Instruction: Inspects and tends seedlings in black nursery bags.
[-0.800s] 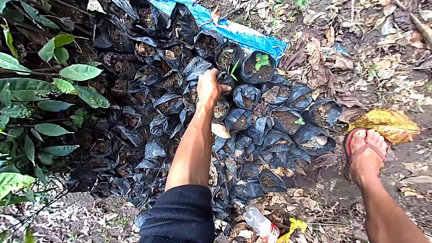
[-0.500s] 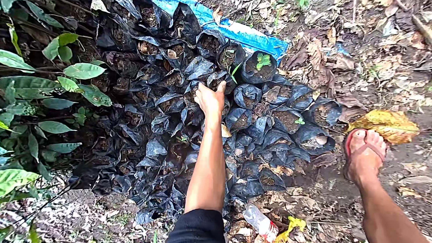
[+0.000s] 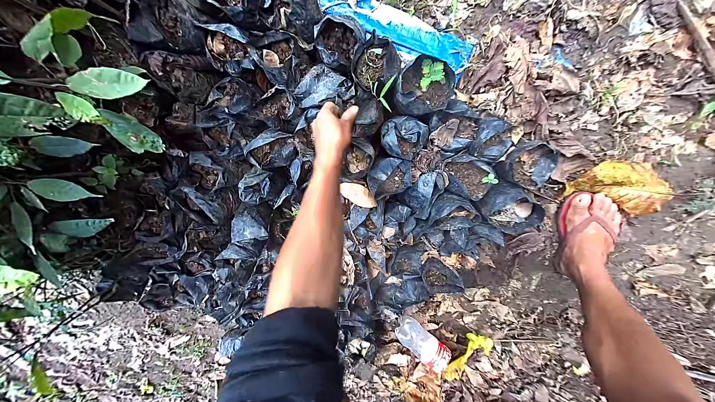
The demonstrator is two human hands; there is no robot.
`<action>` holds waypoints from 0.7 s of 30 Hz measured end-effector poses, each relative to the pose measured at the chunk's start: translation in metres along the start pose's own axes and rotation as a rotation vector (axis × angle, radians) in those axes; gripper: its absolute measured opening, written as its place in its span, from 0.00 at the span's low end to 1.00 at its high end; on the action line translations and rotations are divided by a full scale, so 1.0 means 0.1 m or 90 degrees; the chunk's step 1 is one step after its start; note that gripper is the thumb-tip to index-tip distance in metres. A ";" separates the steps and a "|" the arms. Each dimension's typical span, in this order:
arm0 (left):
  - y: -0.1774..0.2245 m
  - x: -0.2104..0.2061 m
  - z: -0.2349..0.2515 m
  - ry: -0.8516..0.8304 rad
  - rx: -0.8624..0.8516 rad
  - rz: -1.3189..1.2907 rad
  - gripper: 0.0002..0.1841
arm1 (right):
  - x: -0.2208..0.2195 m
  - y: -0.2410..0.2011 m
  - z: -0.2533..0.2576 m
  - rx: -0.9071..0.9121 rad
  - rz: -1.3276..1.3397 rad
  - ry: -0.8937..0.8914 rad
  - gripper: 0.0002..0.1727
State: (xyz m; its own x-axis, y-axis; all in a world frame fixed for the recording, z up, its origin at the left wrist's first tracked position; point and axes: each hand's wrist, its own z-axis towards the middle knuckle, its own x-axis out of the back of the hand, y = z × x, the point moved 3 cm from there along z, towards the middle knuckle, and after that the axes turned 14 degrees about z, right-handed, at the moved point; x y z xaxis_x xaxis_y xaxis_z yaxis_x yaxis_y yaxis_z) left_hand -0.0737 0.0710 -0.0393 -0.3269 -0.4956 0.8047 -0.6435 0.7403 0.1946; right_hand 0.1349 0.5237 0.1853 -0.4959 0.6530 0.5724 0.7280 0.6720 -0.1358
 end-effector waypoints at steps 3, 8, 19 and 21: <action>-0.39 0.25 -0.19 -0.031 -0.046 -0.007 0.26 | 0.01 0.02 -0.01 0.018 0.011 -0.003 0.19; -0.40 -0.03 -0.62 -0.175 -0.005 0.126 0.52 | -0.02 0.00 -0.04 -0.013 -0.022 -0.003 0.19; 0.06 -0.66 -0.53 0.076 0.247 0.167 0.51 | 0.08 -0.32 -0.26 0.074 0.040 0.011 0.15; -0.10 -0.58 -0.52 0.080 0.146 0.143 0.44 | 0.13 -0.39 -0.24 -0.020 0.069 0.006 0.15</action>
State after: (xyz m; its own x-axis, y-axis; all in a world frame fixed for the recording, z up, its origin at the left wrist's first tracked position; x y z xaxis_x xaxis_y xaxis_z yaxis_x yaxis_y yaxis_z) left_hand -0.0121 0.1162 -0.0591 -0.3998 -0.2609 0.8787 -0.7079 0.6968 -0.1153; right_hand 0.1116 0.4970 0.2176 -0.4097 0.7177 0.5630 0.7915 0.5866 -0.1718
